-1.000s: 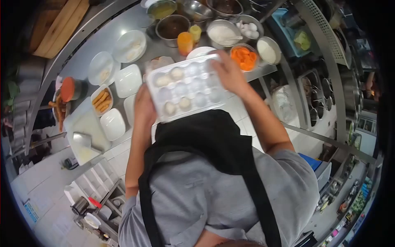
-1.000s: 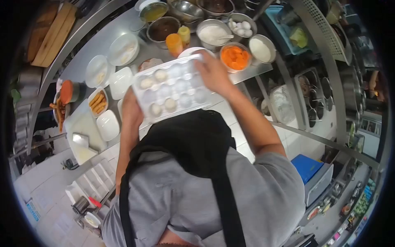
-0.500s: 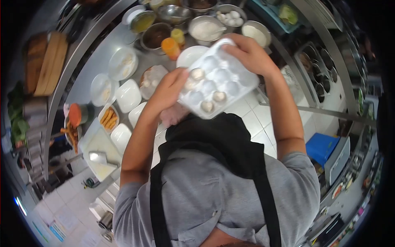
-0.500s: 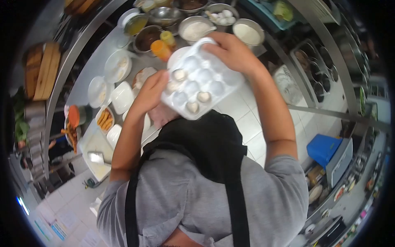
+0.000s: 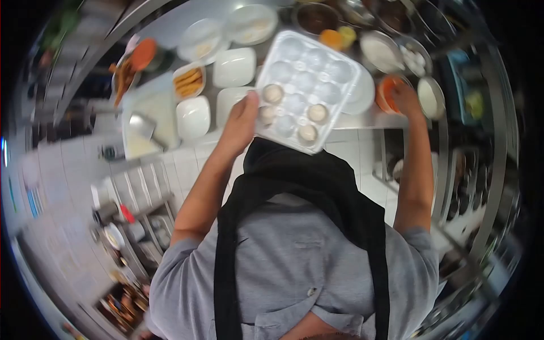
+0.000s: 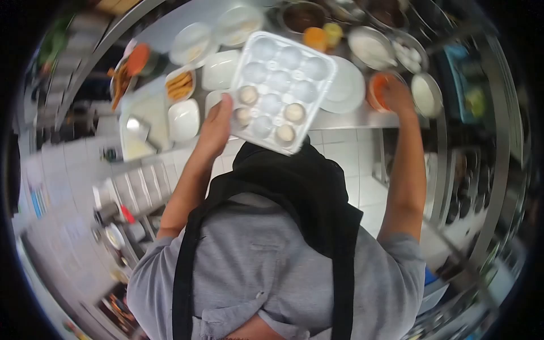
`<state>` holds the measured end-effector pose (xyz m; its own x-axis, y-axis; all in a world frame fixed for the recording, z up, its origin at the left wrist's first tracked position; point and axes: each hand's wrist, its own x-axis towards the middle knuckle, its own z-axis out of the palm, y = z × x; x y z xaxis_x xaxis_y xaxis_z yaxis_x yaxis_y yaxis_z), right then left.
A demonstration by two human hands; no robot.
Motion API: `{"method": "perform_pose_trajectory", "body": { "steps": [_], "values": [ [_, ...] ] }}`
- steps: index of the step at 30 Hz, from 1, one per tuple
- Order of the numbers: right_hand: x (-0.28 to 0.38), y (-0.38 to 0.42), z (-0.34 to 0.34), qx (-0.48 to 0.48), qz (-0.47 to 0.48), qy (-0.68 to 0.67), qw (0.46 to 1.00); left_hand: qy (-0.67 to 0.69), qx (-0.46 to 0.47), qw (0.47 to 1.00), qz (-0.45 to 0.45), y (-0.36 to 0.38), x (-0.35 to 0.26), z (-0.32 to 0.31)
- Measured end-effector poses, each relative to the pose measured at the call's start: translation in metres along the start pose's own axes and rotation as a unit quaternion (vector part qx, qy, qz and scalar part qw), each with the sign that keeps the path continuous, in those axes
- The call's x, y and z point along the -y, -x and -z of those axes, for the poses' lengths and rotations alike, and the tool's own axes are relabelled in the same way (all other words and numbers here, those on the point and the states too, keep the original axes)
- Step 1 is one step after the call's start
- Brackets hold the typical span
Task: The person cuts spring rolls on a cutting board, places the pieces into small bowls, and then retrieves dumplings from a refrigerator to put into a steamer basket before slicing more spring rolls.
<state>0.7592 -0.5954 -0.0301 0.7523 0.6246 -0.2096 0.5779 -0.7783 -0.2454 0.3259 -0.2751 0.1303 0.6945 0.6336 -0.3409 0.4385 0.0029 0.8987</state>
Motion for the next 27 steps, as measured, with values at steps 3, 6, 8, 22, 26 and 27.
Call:
{"method": "perform_pose_trajectory", "body": {
  "steps": [3,6,8,22,26,27],
  "values": [
    [0.111,0.051,0.083,-0.094,0.024,-0.175,0.980,0.047,-0.034,0.998,-0.027,0.008,0.023,0.006],
    [0.249,0.120,0.129,0.034,0.102,-0.385,0.917,0.073,-0.011,0.996,-0.053,0.014,0.035,0.009],
    [0.316,0.145,0.108,0.073,0.288,-0.356,0.886,0.076,-0.006,0.994,-0.072,0.019,0.036,0.014],
    [0.487,0.230,0.022,0.116,0.364,-0.188,0.905,0.188,-0.126,0.969,-0.098,0.089,0.123,0.079],
    [0.519,0.252,0.017,0.153,0.344,-0.176,0.910,0.211,-0.149,0.961,-0.100,0.108,0.141,0.100],
    [0.522,0.256,0.012,0.156,0.349,-0.172,0.908,0.214,-0.155,0.959,-0.100,0.114,0.143,0.105]
  ]
}}
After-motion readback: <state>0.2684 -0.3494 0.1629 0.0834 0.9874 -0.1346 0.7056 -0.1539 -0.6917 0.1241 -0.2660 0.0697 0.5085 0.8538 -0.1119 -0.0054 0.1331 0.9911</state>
